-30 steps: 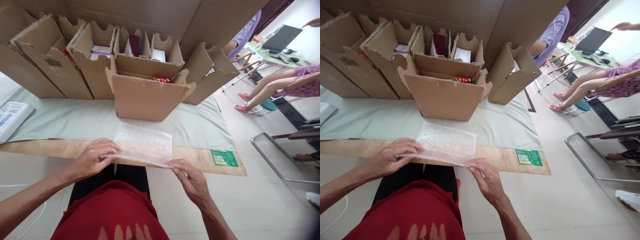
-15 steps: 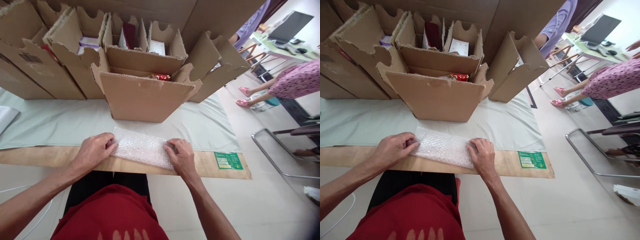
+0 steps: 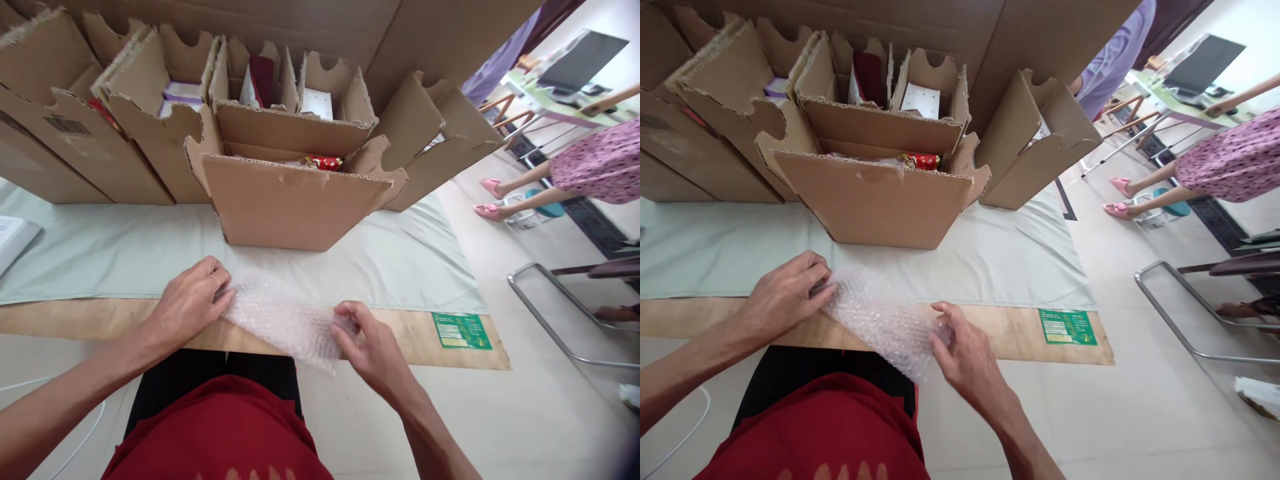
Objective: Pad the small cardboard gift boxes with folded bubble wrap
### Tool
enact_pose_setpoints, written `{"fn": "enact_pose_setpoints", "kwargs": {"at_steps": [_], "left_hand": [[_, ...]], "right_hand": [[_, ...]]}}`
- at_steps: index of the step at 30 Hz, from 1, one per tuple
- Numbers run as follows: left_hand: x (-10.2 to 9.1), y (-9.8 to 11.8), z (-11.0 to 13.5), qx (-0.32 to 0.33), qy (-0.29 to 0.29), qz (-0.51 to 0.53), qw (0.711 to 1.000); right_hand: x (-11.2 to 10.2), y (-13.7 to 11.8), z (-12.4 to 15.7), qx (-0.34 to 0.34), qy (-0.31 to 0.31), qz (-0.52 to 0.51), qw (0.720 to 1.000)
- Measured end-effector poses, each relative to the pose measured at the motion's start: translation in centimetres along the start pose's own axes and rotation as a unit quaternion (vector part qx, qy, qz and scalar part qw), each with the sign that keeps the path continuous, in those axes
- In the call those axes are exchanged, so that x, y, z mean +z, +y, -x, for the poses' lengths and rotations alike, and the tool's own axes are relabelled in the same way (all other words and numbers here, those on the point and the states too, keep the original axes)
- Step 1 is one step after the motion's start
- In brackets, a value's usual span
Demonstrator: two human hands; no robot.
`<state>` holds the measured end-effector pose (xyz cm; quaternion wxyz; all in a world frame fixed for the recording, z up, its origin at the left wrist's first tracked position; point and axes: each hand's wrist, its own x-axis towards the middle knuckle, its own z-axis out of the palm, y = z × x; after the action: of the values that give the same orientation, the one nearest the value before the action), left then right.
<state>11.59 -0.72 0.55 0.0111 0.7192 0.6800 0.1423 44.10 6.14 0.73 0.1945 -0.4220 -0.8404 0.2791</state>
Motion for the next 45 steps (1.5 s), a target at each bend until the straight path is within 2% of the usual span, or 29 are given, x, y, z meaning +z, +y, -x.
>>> {"fn": "enact_pose_setpoints", "kwargs": {"at_steps": [3, 5, 7, 9, 11, 14, 17, 19, 21, 24, 27, 31, 33, 36, 37, 39, 41, 42, 43, 45], "left_hand": [[-0.8, 1.2, -1.8, 0.063, 0.066, -0.059, 0.994], [-0.9, 2.3, -3.7, 0.091, 0.097, -0.069, 0.989], [-0.6, 3.6, -5.0, 0.098, 0.125, -0.046, 0.986], [0.1, 4.6, -4.8, 0.115, 0.141, 0.014, 0.983], [0.8, 5.2, -2.9, 0.164, 0.118, 0.110, 0.973], [1.2, 5.1, 1.4, 0.210, 0.031, 0.260, 0.942], [0.7, 4.2, 4.6, 0.177, -0.050, 0.353, 0.917], [0.4, 3.6, 5.4, 0.143, -0.089, 0.407, 0.898], [0.5, 3.2, 5.7, 0.112, -0.103, 0.446, 0.882], [1.2, 3.4, 5.7, 0.064, -0.085, 0.429, 0.897], [2.2, 4.5, 5.6, 0.018, -0.004, 0.368, 0.930], [3.3, 5.9, 5.1, -0.008, 0.107, 0.273, 0.956], [3.5, 6.1, 4.7, -0.015, 0.128, 0.211, 0.969], [3.4, 6.1, 4.4, -0.017, 0.125, 0.132, 0.983], [3.4, 6.0, 4.4, -0.015, 0.123, 0.118, 0.985], [3.3, 6.0, 4.4, -0.008, 0.121, 0.104, 0.987], [3.2, 5.9, 4.3, 0.000, 0.121, 0.098, 0.988], [3.2, 5.9, 4.3, 0.004, 0.120, 0.095, 0.988], [3.2, 5.8, 4.3, 0.008, 0.118, 0.092, 0.989], [3.1, 5.7, 4.2, 0.010, 0.116, 0.090, 0.989]], "right_hand": [[0.7, -1.6, 3.6, -0.012, -0.028, -0.093, 0.995], [2.3, -2.4, 5.7, -0.002, -0.033, -0.140, 0.990], [4.5, -3.1, 7.2, 0.047, -0.023, -0.191, 0.980], [6.7, -3.8, 8.2, 0.108, -0.009, -0.250, 0.962], [8.3, -4.4, 8.9, 0.156, -0.002, -0.314, 0.936], [9.1, -5.2, 9.3, 0.186, -0.015, -0.404, 0.895], [8.6, -5.5, 8.7, 0.169, -0.024, -0.479, 0.861], [8.1, -5.5, 7.6, 0.151, -0.019, -0.525, 0.837], [7.7, -5.6, 6.2, 0.128, -0.014, -0.555, 0.822], [7.7, -6.0, 4.3, 0.089, -0.011, -0.542, 0.836], [8.3, -6.4, 3.5, 0.072, -0.017, -0.524, 0.848], [8.9, -6.7, 3.6, 0.085, -0.015, -0.548, 0.832], [8.9, -6.8, 3.6, 0.100, -0.005, -0.547, 0.831], [8.6, -6.9, 3.9, 0.103, 0.012, -0.542, 0.834], [8.4, -6.8, 4.0, 0.094, 0.017, -0.528, 0.844], [7.7, -6.7, 4.3, 0.058, 0.036, -0.444, 0.894], [7.0, -6.4, 4.4, -0.012, 0.062, -0.292, 0.954], [6.7, -6.1, 4.2, -0.052, 0.066, -0.207, 0.975], [6.4, -5.9, 4.0, -0.088, 0.060, -0.130, 0.986], [6.1, -5.3, 3.3, -0.136, 0.028, -0.013, 0.990]]}}
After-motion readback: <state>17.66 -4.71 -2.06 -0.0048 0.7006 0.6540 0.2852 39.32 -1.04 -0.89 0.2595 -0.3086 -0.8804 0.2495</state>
